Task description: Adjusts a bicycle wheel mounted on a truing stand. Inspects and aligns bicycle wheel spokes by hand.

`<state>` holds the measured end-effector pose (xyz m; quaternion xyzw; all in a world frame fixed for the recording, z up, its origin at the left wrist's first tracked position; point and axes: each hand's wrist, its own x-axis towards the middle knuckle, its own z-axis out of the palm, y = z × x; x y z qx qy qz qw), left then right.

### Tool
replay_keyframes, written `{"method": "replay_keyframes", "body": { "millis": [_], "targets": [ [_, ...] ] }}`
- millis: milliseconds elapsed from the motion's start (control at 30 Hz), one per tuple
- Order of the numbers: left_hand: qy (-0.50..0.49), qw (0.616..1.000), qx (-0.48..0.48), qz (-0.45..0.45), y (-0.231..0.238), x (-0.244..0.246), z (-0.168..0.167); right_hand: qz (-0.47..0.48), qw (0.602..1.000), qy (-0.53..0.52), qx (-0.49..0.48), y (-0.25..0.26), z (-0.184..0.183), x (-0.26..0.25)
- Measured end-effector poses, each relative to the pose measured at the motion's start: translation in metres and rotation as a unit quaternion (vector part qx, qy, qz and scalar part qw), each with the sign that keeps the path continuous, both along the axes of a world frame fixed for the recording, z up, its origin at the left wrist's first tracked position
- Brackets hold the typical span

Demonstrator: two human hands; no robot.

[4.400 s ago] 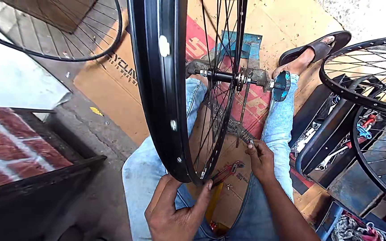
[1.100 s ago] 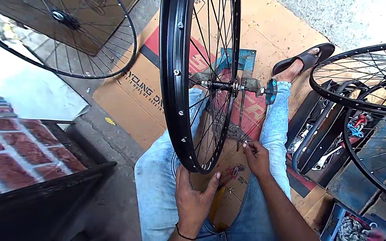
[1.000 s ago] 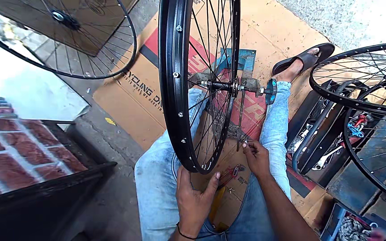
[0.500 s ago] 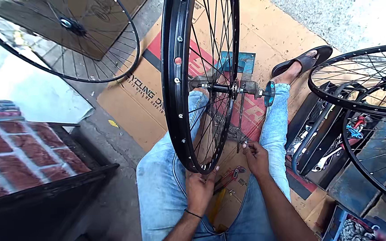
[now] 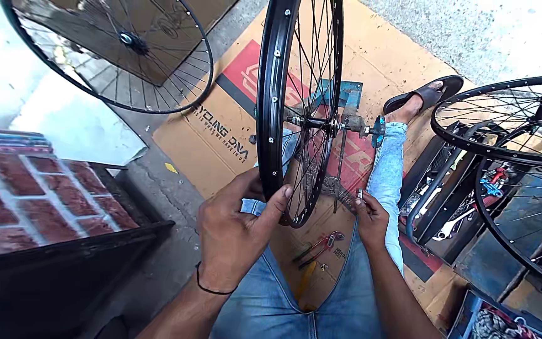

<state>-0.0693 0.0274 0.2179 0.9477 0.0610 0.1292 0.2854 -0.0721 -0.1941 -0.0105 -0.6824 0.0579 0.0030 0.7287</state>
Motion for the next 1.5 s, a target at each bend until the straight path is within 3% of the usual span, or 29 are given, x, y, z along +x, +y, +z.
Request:
{"method": "replay_keyframes", "body": {
  "millis": [267,433,533,633,733,867,1133,1333,1500],
  "targets": [
    [0.035,0.998,0.055,-0.019,0.009,0.077,0.048,-0.009,0.998,-0.054,-0.025,-0.003,0.018,-0.009],
    [0.004,0.999,-0.010,-0.049,0.018,0.122,0.061,0.008,0.998,-0.056,-0.041,-0.001,0.025,-0.006],
    [0.031,0.994,-0.098,-0.029,0.032,0.073,0.022,0.039,0.992,-0.091,-0.079,0.003,0.022,-0.008],
    [0.189,0.960,-0.202,0.028,0.036,-0.013,-0.049,0.080,0.980,-0.127,-0.127,0.011,0.024,-0.003],
    [0.291,0.927,-0.238,0.015,0.023,-0.069,-0.101,0.110,0.967,-0.175,-0.148,0.024,0.036,0.009],
    [0.143,0.964,-0.225,0.010,-0.002,-0.064,-0.113,0.102,0.954,-0.237,-0.154,0.041,0.060,0.035],
    [0.001,0.995,-0.100,0.023,-0.007,-0.025,-0.056,0.054,0.946,-0.295,-0.125,0.066,0.100,0.073],
    [-0.064,0.981,-0.183,0.031,-0.017,0.010,-0.043,0.087,0.952,-0.285,-0.067,0.086,0.116,0.096],
    [-0.144,0.951,-0.266,0.069,-0.035,0.033,-0.039,0.158,0.935,-0.316,-0.008,0.101,0.122,0.131]
  ]
}}
